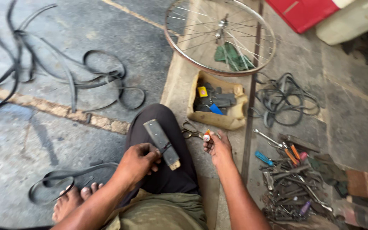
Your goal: The person sits on the ground repairing a bicycle inner tube. They hold a section of the tube, rub it with a rasp-like abrasive block, apply glue from a tube onto the rubbed area, and hold the tube section while the adhesive sets.
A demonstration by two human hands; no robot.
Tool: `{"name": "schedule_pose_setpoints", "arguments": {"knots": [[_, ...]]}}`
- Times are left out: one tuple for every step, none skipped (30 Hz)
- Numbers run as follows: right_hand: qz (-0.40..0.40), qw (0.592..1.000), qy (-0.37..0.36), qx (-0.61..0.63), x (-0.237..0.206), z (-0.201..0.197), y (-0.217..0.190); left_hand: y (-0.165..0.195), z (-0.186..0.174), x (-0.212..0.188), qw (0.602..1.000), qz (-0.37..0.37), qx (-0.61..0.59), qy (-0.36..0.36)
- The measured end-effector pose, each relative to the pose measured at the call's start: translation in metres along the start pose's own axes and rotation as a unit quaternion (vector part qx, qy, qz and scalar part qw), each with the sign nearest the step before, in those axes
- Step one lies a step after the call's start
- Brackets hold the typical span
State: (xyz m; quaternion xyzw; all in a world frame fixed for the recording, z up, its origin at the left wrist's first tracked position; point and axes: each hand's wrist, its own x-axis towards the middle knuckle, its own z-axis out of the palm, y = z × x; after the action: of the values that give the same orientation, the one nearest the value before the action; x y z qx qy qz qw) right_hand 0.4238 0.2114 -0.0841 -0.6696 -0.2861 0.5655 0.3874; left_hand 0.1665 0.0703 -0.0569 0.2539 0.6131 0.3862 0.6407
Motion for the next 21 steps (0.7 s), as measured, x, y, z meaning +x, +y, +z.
{"name": "schedule_pose_setpoints", "arguments": {"knots": [[0.028, 0.998, 0.039, 0.035, 0.006, -0.007, 0.001, 0.0, -0.001, 0.0, 1.0, -0.006, -0.001, 0.0], [0.005, 0.998, 0.044, 0.032, 0.01, -0.012, 0.002, -0.001, -0.001, 0.001, 1.0, -0.007, -0.004, -0.005], [-0.016, 0.998, 0.049, 0.029, 0.013, -0.017, 0.003, -0.001, -0.002, 0.001, 1.0, -0.009, -0.008, -0.009], [-0.035, 0.998, 0.052, 0.026, 0.014, -0.02, 0.002, -0.001, -0.003, 0.0, 1.0, -0.012, -0.01, -0.011], [-0.035, 0.998, 0.046, -0.016, 0.016, -0.022, 0.0, 0.0, -0.004, 0.0, 1.0, -0.013, -0.009, -0.009], [-0.036, 0.997, 0.04, -0.056, 0.018, -0.023, -0.002, 0.0, -0.005, -0.001, 1.0, -0.014, -0.006, -0.007], [-0.035, 0.994, 0.034, -0.098, 0.019, -0.024, -0.004, 0.001, -0.006, -0.002, 1.0, -0.015, -0.004, -0.006], [-0.022, 0.995, 0.027, -0.091, 0.021, -0.024, -0.006, 0.001, -0.007, -0.003, 1.0, -0.017, -0.002, -0.006], [-0.012, 0.996, 0.018, -0.085, 0.024, -0.024, -0.007, 0.002, -0.008, -0.004, 1.0, -0.017, 0.0, -0.006], [-0.005, 0.997, 0.007, -0.079, 0.026, -0.023, -0.008, 0.003, -0.009, -0.004, 1.0, -0.014, 0.0, -0.004], [-0.018, 0.992, 0.014, -0.123, 0.028, -0.022, -0.009, 0.003, -0.01, -0.004, 1.0, -0.014, -0.005, -0.006], [-0.027, 0.985, 0.022, -0.169, 0.029, -0.021, -0.01, 0.003, -0.01, -0.004, 1.0, -0.018, -0.011, -0.008], [-0.035, 0.976, 0.029, -0.215, 0.029, -0.019, -0.01, 0.003, -0.01, -0.004, 1.0, -0.024, -0.017, -0.01], [-0.164, 0.931, 0.067, -0.318, 0.029, -0.019, -0.008, 0.003, -0.01, -0.004, 1.0, -0.019, -0.015, -0.011], [-0.223, 0.886, 0.107, -0.393, 0.029, -0.018, -0.006, 0.002, -0.01, -0.004, 1.0, -0.013, -0.014, -0.012], [-0.257, 0.841, 0.145, -0.453, 0.024, -0.016, -0.006, 0.002, -0.01, -0.003, 1.0, -0.009, -0.012, -0.012], [-0.274, 0.807, 0.177, -0.492, 0.016, -0.013, -0.006, 0.001, -0.009, -0.003, 1.0, -0.014, -0.008, -0.011], [-0.292, 0.8, 0.178, -0.494, 0.005, -0.01, -0.007, 0.0, -0.008, -0.003, 1.0, -0.016, -0.004, -0.008], [-0.313, 0.791, 0.177, -0.495, -0.009, -0.006, -0.009, 0.0, -0.007, -0.003, 1.0, -0.018, 0.0, -0.005], [-0.334, 0.803, 0.147, -0.47, -0.024, -0.001, -0.011, -0.001, -0.006, -0.003, 1.0, -0.012, -0.005, -0.006], [-0.357, 0.821, 0.101, -0.435, -0.042, 0.005, -0.014, 0.0, -0.005, -0.003, 1.0, -0.007, -0.009, -0.009]]}}
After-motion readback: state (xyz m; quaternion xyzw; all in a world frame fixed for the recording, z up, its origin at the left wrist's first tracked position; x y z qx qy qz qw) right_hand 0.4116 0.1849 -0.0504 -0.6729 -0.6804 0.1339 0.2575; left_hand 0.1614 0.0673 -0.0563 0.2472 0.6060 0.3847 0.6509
